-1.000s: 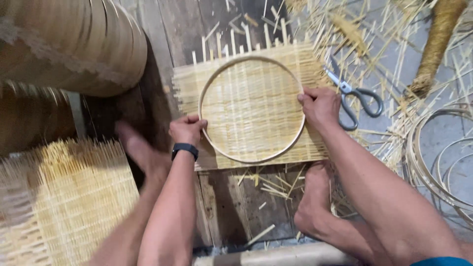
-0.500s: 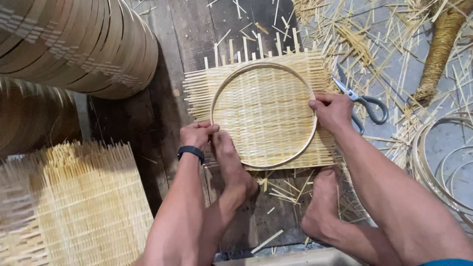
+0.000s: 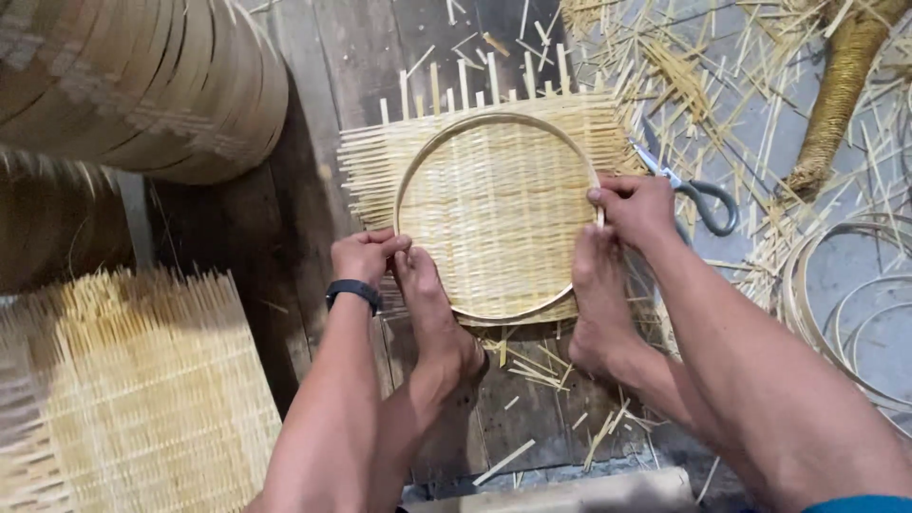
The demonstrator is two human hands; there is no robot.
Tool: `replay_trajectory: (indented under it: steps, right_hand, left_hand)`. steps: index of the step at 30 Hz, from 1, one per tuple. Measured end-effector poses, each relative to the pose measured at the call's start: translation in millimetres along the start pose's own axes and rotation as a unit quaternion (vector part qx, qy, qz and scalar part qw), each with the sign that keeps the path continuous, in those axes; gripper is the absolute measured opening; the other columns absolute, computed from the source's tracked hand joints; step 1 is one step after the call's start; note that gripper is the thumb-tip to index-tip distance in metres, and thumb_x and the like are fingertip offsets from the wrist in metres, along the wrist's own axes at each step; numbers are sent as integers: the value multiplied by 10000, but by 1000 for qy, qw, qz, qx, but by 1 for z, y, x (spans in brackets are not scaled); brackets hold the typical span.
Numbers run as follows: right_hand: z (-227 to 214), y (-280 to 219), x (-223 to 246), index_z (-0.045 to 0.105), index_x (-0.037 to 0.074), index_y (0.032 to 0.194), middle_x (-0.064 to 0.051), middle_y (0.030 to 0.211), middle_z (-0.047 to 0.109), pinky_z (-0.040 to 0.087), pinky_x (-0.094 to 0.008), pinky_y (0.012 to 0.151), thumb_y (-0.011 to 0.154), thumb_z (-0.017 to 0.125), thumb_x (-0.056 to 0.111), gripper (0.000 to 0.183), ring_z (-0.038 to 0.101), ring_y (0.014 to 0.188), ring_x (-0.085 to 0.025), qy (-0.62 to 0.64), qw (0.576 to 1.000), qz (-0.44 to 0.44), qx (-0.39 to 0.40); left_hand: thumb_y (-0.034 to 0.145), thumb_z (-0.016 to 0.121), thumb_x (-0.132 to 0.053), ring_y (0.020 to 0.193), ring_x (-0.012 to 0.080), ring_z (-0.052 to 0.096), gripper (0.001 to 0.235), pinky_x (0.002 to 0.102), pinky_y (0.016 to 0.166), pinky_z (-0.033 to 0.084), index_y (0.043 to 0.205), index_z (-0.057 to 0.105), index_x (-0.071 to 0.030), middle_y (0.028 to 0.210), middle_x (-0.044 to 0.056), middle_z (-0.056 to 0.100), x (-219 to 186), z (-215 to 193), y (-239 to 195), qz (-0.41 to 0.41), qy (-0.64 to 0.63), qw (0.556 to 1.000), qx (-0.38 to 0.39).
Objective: The person sits on the floor assembling a round bamboo sieve. They trim protruding bamboo strips from a woven mat with scissors, fit a bent bamboo rim hoop around the mat, press the mat onto a round wooden form, and place the finished sieve onto a stack of completed sieves.
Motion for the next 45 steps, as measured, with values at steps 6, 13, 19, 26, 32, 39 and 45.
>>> replay_trajectory:
  steps: [6,13,19,26,32,39,45]
  right_hand:
    - [-7,-22,26,776,99,1150,-112,844,785,559,-350,655,851,804,198,316,704,685,-200,-26,999,-8,18]
    - [-6,-45,35,792,75,1077,-137,892,769,567,-366,716,889,750,179,219,737,759,-254,-73,992,-87,-61]
    - [-8,-32,25,797,67,1017,-121,891,770,581,-348,721,852,781,205,216,747,764,-219,-28,990,-109,-86]
    - [37,-120,141,414,34,1474,-204,1466,404,281,-548,1161,821,754,416,829,370,1380,-369,-282,926,-228,105]
    - [128,-154,66,245,-40,1552,-346,1577,216,108,-702,1177,823,683,627,1081,139,1488,-518,-307,804,-482,161]
    - [136,-158,74,316,-36,1531,-325,1561,262,104,-719,1174,777,724,592,1063,177,1479,-523,-348,809,-456,129]
    - [121,-166,95,444,-5,1455,-274,1494,388,179,-671,1150,773,757,533,923,292,1426,-487,-307,829,-454,107]
  left_hand:
    - [767,905,-33,756,201,715,249,333,686,608,965,789,63,915,169,787,-31,2,-5,0,168,986,2]
    - [901,770,-309,1192,366,610,414,489,1048,462,1246,731,-84,1259,190,703,-143,104,5,511,353,783,-27]
    - [975,690,-410,1213,273,641,301,387,1034,501,1202,765,-229,1281,54,723,-157,148,15,443,252,859,55]
    - [915,718,-440,1046,224,696,252,375,898,546,1115,790,-305,1123,-1,747,-166,134,23,281,302,908,69]
    - [922,727,-382,1043,253,633,201,401,907,506,1072,818,-283,1035,10,700,-153,143,37,387,286,874,72]
    - [926,718,-370,1090,261,618,192,410,950,507,1051,816,-262,1111,10,685,-158,147,44,433,269,856,79]
    - [988,647,-336,1145,297,597,209,429,968,497,1119,795,-267,1242,44,650,-143,142,48,458,305,829,100]
Point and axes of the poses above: each hand's wrist, its own y-axis towards the middle knuckle, its own z-axis out of the palm, x = y × z, the point moved 5 cm from there along y, towards the middle knuckle
